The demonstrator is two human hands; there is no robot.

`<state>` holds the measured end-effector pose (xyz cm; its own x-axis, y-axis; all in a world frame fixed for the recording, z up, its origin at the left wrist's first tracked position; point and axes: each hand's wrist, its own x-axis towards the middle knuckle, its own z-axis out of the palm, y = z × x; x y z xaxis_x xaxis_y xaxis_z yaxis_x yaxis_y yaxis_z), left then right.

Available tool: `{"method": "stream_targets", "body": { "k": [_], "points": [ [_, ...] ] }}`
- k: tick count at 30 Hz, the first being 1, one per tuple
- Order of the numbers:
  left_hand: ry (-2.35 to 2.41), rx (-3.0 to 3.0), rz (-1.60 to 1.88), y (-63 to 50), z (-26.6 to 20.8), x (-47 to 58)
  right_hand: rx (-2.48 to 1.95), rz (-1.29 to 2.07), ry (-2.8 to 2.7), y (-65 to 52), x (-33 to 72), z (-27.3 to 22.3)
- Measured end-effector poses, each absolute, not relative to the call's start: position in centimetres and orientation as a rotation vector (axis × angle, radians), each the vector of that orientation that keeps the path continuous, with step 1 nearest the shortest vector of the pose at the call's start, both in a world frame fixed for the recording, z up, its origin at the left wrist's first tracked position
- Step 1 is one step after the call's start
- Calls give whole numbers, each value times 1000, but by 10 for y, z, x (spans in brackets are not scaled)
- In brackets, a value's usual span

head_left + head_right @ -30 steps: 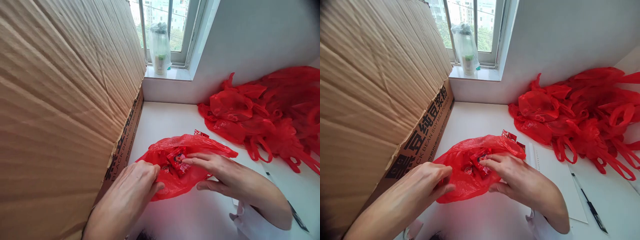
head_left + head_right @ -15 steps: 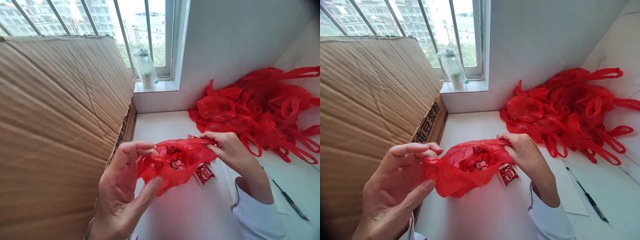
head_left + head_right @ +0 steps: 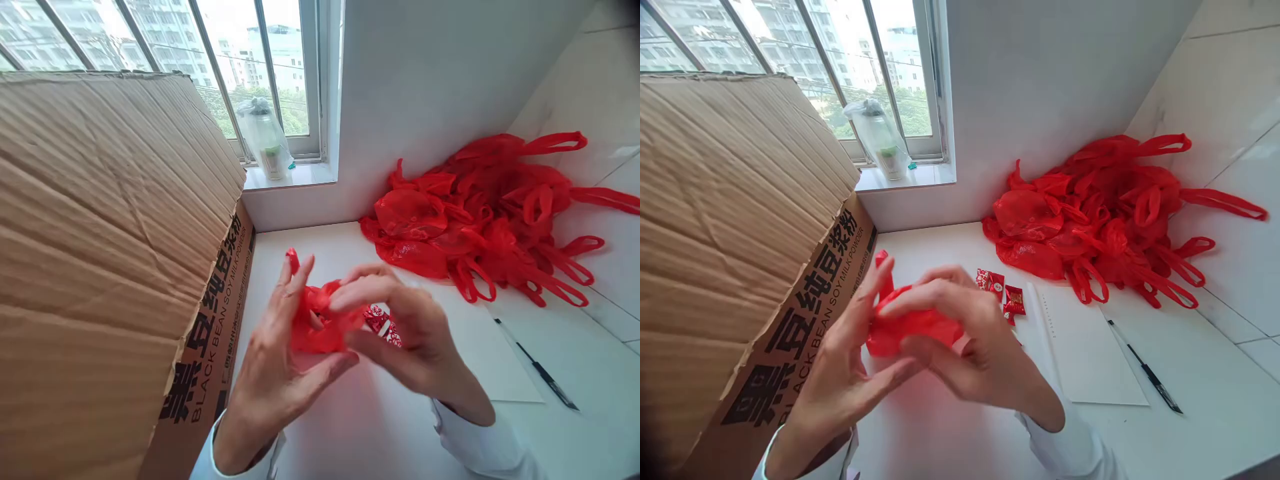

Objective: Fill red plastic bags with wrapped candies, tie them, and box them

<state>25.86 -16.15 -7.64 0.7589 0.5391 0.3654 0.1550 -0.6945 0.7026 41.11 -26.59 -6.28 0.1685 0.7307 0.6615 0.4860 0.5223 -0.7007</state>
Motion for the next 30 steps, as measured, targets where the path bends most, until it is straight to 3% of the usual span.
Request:
{"method": "stream_targets", "body": {
  "k": [3,7,14,20,26,30],
  "points": [
    [422,2332,672,-159,-82,261,-1017,170,-1859,-261,396,-62],
    [504,2269,649,-155,-75,262,-1185,20,-1656,-252,404,-72],
    [736,2050,675,-156,-78,265,-1359,708,-1467,-222,433,-100],
    [930,2093,573,-157,-84,263,-1301,420,-1296,-229,424,-96],
    [588,1718,460,-151,-77,257,-1163,360,-1782,-255,415,-79],
    [535,2092,440,-150,-73,249,-1174,582,-2027,-256,427,-79]
  ]
}}
